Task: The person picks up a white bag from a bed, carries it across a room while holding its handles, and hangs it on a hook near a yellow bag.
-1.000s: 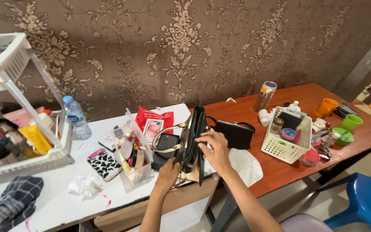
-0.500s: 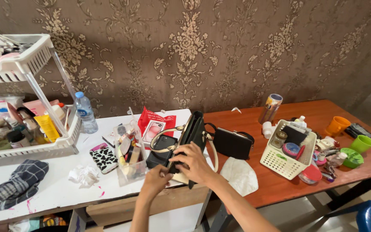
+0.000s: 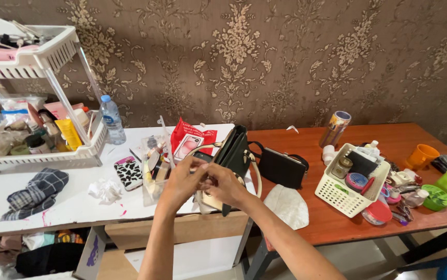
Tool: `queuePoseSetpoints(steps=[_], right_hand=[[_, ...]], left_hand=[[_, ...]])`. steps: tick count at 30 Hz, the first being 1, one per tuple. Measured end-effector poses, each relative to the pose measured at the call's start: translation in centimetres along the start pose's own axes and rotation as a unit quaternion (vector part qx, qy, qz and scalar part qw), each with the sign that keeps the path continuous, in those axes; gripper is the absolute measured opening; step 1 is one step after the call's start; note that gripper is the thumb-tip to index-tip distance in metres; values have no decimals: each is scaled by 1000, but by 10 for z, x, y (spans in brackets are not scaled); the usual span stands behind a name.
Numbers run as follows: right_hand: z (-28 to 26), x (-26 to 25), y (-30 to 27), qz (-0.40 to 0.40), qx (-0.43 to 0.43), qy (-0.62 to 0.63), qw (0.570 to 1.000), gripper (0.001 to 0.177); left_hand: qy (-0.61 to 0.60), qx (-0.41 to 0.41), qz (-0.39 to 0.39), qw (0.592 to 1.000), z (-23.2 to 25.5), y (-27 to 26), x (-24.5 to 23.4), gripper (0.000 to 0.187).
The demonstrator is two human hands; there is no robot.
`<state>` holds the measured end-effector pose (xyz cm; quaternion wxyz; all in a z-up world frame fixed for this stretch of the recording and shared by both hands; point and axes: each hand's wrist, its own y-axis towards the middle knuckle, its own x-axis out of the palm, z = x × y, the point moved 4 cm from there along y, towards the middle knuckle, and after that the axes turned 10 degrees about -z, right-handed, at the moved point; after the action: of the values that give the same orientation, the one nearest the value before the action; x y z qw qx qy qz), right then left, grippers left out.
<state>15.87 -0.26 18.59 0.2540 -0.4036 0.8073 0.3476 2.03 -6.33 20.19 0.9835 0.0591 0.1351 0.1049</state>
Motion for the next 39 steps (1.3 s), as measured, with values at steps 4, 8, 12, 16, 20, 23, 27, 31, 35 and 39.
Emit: queuePoseSetpoints(steps=[4,8,12,16,20,23,27,31,35,39], right_hand=[[-3,-12,-1,4,51,179,983,32],[11,-10,0,25,0,48,999,22],[38,2,2,5,27,136,990,13],[56,-11,-2,60,120,318,938,28],[53,-15,-3,77,152,380,909,42],[50,-14,-5,76,150,441,881,46],[53,-16,-9,84,130,506,848,35],[78,-32,-13,108,152,519,834,30],[94,-38,-3,78,203,406,888,26],[68,-43,4,41,176,112,977,22]], left_hand=[[-97,61,-54,992,10,7,4,24],[-148,25,28,988,0,12,2,21],[96,106,135,980,-24,8,-2,17],[105,25,102,989,-71,20,8,25],[-88,-124,-60,987,-113,24,45,35],[-205,-111,-77,969,-127,27,56,24],[-291,-83,-86,949,-135,35,64,27],[-255,-67,-86,961,-142,37,57,22],[-241,-76,-113,961,-143,36,54,20],[-245,-89,-128,957,-141,36,48,20]])
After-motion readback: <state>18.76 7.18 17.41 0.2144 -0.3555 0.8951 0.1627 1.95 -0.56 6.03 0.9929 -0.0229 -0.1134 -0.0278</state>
